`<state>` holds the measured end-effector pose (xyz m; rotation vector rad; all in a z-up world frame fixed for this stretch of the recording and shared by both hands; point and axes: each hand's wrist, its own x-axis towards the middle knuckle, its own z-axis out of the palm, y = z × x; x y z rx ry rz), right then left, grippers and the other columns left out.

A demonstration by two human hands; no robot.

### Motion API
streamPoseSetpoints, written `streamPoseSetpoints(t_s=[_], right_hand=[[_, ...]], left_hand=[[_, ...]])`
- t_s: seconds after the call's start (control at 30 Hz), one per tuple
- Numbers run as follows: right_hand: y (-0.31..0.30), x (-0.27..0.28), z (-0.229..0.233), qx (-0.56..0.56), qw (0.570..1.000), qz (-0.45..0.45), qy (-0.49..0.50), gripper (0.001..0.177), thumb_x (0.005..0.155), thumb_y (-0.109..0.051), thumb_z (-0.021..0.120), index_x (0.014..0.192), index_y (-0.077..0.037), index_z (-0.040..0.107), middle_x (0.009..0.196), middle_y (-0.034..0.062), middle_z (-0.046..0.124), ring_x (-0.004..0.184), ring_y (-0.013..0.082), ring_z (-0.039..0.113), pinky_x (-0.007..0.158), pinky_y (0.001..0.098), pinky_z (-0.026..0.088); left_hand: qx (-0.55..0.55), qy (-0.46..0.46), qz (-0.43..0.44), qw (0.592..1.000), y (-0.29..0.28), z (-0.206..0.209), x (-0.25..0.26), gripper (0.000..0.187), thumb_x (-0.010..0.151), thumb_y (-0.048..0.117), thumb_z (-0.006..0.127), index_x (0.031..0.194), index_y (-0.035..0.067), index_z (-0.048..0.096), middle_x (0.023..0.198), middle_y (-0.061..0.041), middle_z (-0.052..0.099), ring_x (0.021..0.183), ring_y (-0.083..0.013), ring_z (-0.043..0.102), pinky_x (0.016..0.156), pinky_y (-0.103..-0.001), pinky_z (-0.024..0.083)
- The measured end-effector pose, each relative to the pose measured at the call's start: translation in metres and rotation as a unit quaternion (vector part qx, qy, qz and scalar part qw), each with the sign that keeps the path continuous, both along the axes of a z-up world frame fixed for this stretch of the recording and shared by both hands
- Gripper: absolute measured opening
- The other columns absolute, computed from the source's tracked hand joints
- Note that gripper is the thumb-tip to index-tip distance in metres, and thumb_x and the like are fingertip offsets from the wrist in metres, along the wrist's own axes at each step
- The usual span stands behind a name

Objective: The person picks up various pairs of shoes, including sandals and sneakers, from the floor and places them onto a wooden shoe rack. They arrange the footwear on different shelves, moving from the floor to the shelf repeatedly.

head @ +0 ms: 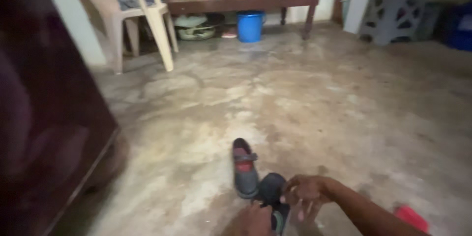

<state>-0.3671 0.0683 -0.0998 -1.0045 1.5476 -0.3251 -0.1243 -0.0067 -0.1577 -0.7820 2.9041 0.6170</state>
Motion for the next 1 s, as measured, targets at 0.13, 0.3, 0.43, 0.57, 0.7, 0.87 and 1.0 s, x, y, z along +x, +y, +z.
streamPoseSetpoints(t_s=[0.13, 0.3, 0.43, 0.57, 0.7, 0.87, 1.0], right_hand=[[-0.016, 0.059, 0.045, -0.036, 0.989, -0.064, 0.131, 0.051, 0.09, -0.026, 0.073, 0.139, -0.017, 0.061, 0.126, 0.0087, 0.07, 0.089, 0.0275, 0.074, 0.072, 0.0434, 0.063], [-0.043, 0.053, 0.016, -0.213, 0.94, 0.207, 0.169, 0.038, 0.095, -0.037, 0.072, 0.114, -0.004, 0.074, 0.09, 0.0135, 0.073, 0.077, 0.021, 0.068, 0.072, 0.0406, 0.057], [-0.064, 0.051, -0.033, -0.186, 0.91, 0.27, 0.256, 0.039, 0.089, -0.037, 0.071, 0.098, 0.0, 0.077, 0.086, 0.0171, 0.077, 0.079, 0.0252, 0.07, 0.078, 0.042, 0.058], [-0.084, 0.059, -0.035, -0.299, 0.756, 0.443, 0.378, 0.031, 0.082, -0.035, 0.077, 0.102, -0.011, 0.077, 0.105, 0.0142, 0.074, 0.099, 0.0342, 0.068, 0.088, 0.0466, 0.054], [-0.109, 0.049, -0.006, -0.314, 0.823, 0.182, 0.437, 0.034, 0.076, -0.036, 0.084, 0.104, -0.017, 0.079, 0.112, 0.0155, 0.073, 0.104, 0.0345, 0.067, 0.092, 0.0451, 0.054], [-0.136, 0.045, 0.018, -0.318, 0.847, 0.164, 0.393, 0.029, 0.085, -0.042, 0.076, 0.092, -0.015, 0.081, 0.1, 0.0097, 0.079, 0.099, 0.027, 0.074, 0.09, 0.0403, 0.057], [-0.14, 0.035, 0.023, -0.406, 0.811, 0.153, 0.392, 0.017, 0.085, -0.024, 0.07, 0.094, -0.014, 0.08, 0.099, 0.0129, 0.076, 0.095, 0.0335, 0.071, 0.084, 0.0449, 0.057]], left_hand=[[0.033, -0.069, 0.131, 0.988, 0.015, 0.067, 0.031, 0.078, 0.08, 0.043, 0.085, 0.142, 0.01, 0.051, 0.15, -0.021, 0.043, 0.14, -0.0414, 0.045, 0.114, -0.052, 0.042], [0.001, -0.088, 0.161, 0.983, 0.016, 0.089, 0.045, 0.082, 0.08, 0.04, 0.087, 0.147, 0.017, 0.046, 0.154, -0.019, 0.04, 0.146, -0.0388, 0.037, 0.118, -0.055, 0.036], [-0.014, -0.074, 0.162, 0.984, 0.005, 0.088, 0.065, 0.07, 0.079, 0.034, 0.082, 0.141, 0.014, 0.056, 0.153, -0.014, 0.05, 0.144, -0.0367, 0.045, 0.116, -0.058, 0.04], [0.0, -0.114, 0.17, 0.979, 0.004, 0.099, 0.098, 0.073, 0.084, 0.038, 0.08, 0.146, 0.015, 0.05, 0.16, -0.014, 0.038, 0.15, -0.0357, 0.034, 0.117, -0.063, 0.036], [0.018, -0.096, 0.197, 0.976, -0.013, 0.104, 0.128, 0.085, 0.085, 0.04, 0.082, 0.154, 0.019, 0.038, 0.163, -0.016, 0.029, 0.151, -0.0372, 0.027, 0.12, -0.06, 0.031], [-0.023, -0.06, 0.23, 0.971, -0.073, 0.173, 0.14, 0.078, 0.085, 0.041, 0.08, 0.15, 0.018, 0.044, 0.16, -0.014, 0.034, 0.15, -0.0364, 0.03, 0.119, -0.06, 0.034], [-0.028, -0.076, 0.223, 0.971, -0.069, 0.186, 0.15, 0.073, 0.085, 0.041, 0.079, 0.147, 0.017, 0.049, 0.158, -0.014, 0.039, 0.149, -0.0359, 0.033, 0.118, -0.059, 0.036]])
